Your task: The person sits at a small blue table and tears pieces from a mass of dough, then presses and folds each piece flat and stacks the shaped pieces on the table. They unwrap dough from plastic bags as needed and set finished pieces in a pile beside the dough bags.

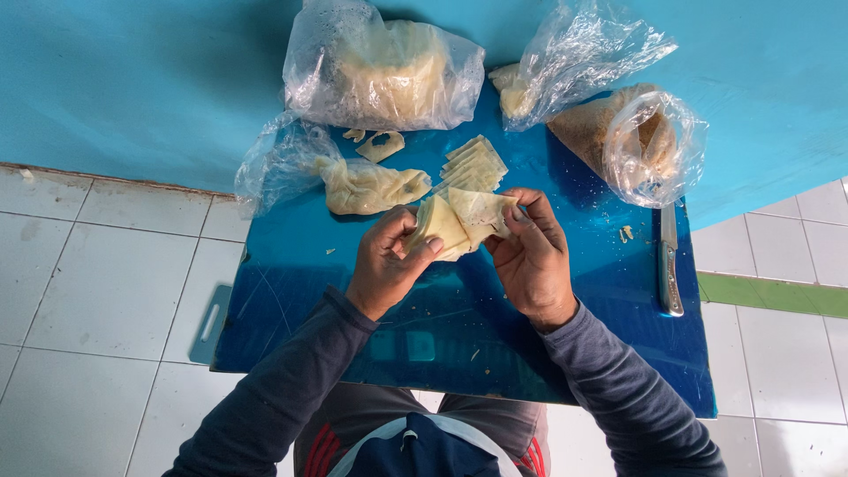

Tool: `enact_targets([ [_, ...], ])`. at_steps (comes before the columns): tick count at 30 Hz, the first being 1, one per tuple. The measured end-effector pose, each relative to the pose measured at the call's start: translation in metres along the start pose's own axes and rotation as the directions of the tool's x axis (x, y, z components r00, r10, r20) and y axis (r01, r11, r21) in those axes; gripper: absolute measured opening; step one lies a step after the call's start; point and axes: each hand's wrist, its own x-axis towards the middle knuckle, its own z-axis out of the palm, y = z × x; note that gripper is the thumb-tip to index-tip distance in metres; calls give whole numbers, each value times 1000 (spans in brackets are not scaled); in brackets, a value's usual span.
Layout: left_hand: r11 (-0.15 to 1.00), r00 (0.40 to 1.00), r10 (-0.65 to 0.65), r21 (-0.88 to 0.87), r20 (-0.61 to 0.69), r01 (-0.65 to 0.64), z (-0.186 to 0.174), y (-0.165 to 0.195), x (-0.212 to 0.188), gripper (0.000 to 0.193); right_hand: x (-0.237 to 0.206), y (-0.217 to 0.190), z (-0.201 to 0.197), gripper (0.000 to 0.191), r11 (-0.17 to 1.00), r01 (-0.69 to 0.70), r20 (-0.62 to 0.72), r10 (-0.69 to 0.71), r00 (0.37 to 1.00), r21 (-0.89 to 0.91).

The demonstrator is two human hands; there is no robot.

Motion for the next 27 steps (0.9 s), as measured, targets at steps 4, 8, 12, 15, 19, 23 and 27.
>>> enact_targets([
  [4, 994, 999, 29, 105, -14, -27, -1, 0, 0, 22, -1, 0, 4, 28, 999, -10, 65, 13, 998, -33],
  [8, 992, 994, -102, -74, -49, 98, 1, 3, 1, 21, 1, -3, 4, 30, 986, 32, 85, -18, 996, -163],
  [12, 944, 972, -183, -302, -149, 132, -1, 10, 9, 27, 4, -17, -1, 24, 988, 16, 27, -12, 1000, -155],
  [15, 901, 940, -304, -367, -153, 232, -4, 12, 10, 23, 4, -27, -4, 20, 998, -3, 107, 10, 994, -63],
  [19, 917, 943, -334, -229, 6, 326, -4, 4, 8, 25, -5, -27, -2, 22, 995, -39, 185, 57, 981, -97],
  [23, 879, 941, -256, -351, 220, 321, -5, -2, 2, 27, -7, -22, 3, 26, 987, -20, 134, 42, 990, -159],
  [27, 922, 937, -179, -282, 299, 266, -2, -2, 2, 30, 1, -16, 6, 31, 981, 30, 75, -16, 997, -193],
])
